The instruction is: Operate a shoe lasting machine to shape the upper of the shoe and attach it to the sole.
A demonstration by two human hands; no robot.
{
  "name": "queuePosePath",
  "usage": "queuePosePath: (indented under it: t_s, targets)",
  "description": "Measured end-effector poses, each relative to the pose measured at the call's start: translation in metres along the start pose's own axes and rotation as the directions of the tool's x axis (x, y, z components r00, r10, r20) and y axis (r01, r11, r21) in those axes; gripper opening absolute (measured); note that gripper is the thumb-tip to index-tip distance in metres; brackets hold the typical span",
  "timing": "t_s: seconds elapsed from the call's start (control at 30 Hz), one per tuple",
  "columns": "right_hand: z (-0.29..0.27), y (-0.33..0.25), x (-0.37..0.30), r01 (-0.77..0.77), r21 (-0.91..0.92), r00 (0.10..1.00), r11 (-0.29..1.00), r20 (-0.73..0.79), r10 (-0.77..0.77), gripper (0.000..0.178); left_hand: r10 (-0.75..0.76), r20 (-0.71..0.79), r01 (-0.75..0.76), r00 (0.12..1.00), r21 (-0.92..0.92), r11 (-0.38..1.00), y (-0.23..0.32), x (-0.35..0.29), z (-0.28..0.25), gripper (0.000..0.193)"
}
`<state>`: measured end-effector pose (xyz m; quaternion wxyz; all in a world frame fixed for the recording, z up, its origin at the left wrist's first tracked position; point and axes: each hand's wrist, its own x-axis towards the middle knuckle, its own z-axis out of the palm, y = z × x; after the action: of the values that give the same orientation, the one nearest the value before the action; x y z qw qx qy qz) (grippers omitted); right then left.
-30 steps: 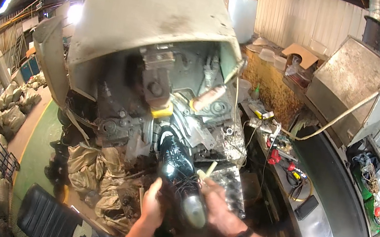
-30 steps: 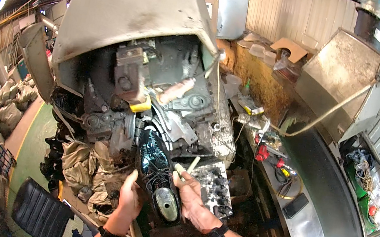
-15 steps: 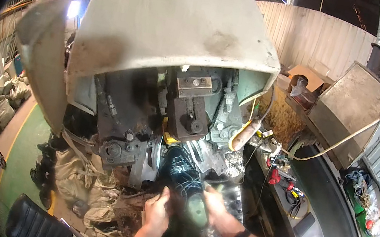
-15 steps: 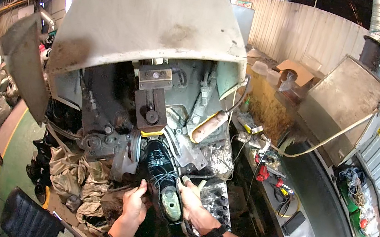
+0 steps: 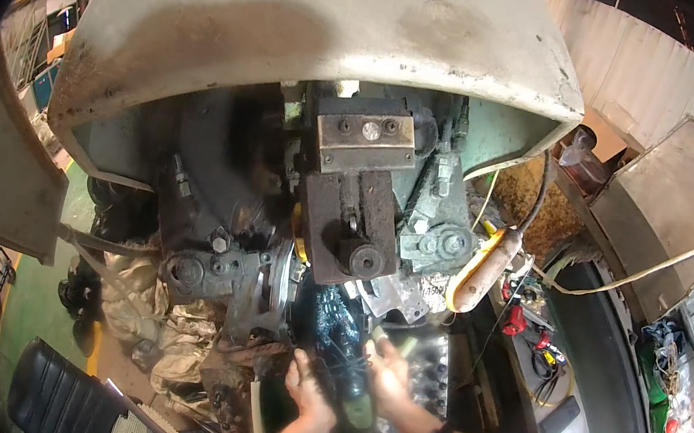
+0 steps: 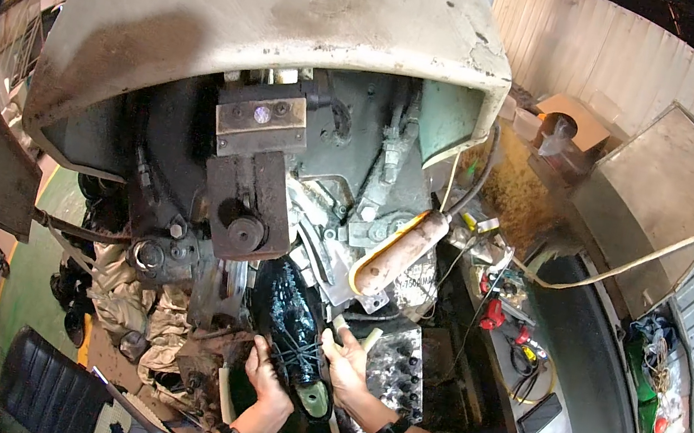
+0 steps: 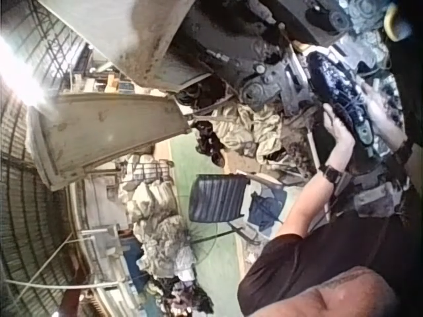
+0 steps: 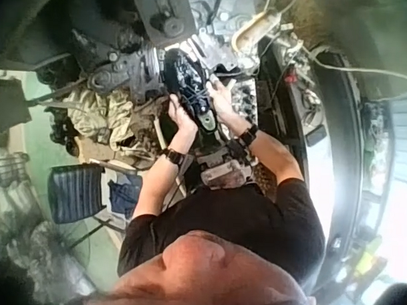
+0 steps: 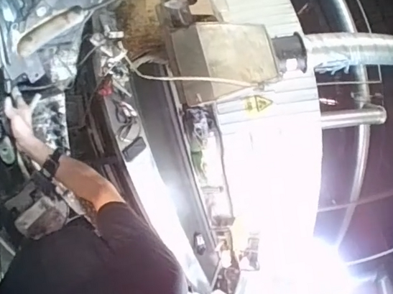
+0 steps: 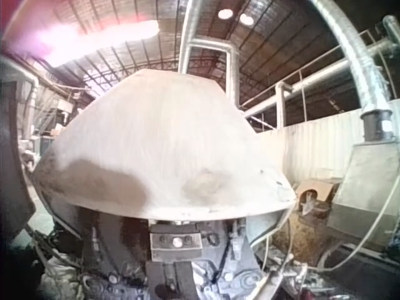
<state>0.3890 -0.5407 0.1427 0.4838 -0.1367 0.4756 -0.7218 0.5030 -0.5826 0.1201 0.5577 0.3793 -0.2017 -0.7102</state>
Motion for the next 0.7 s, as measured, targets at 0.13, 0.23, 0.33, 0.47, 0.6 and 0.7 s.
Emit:
queuePosePath:
  t_s: [0.13,0.23,0.33,0.47,0.6,0.7]
  targets:
    - [-0.001,0.005,-0.002,0.076,-0.103,0.996,0.992,-0.047,-0.081,0.036,0.067,0.016,-0.066,0.998,-0.051,0.997,-0.022,0.012,-0.013,0.043]
    - [-0.008,0.013,0.002,0.059,-0.088,0.995,0.994,-0.073,-0.066,0.039,0.078,0.015,-0.077,0.997,-0.033,0.996,-0.029,0.014,-0.020,0.043]
    - [0.008,0.002,-0.011,0.000,-0.026,0.995,1.000,-0.102,-0.002,0.043,0.066,0.055,-0.065,0.996,-0.017,0.998,-0.029,0.008,-0.029,0.044]
    - [0.003,0.001,-0.013,-0.048,0.029,0.995,0.998,-0.089,0.051,0.050,0.015,0.036,-0.012,0.999,-0.094,0.996,-0.017,-0.003,-0.016,0.045]
    - [0.000,0.001,-0.016,-0.074,0.015,0.996,0.997,-0.048,0.075,0.047,-0.022,0.079,0.032,0.997,-0.138,0.990,0.004,-0.017,-0.001,0.045]
    - [0.005,-0.007,-0.022,-0.048,-0.076,0.998,0.996,-0.043,0.045,0.047,-0.067,0.103,0.074,0.992,-0.066,0.995,0.012,-0.017,-0.004,0.044]
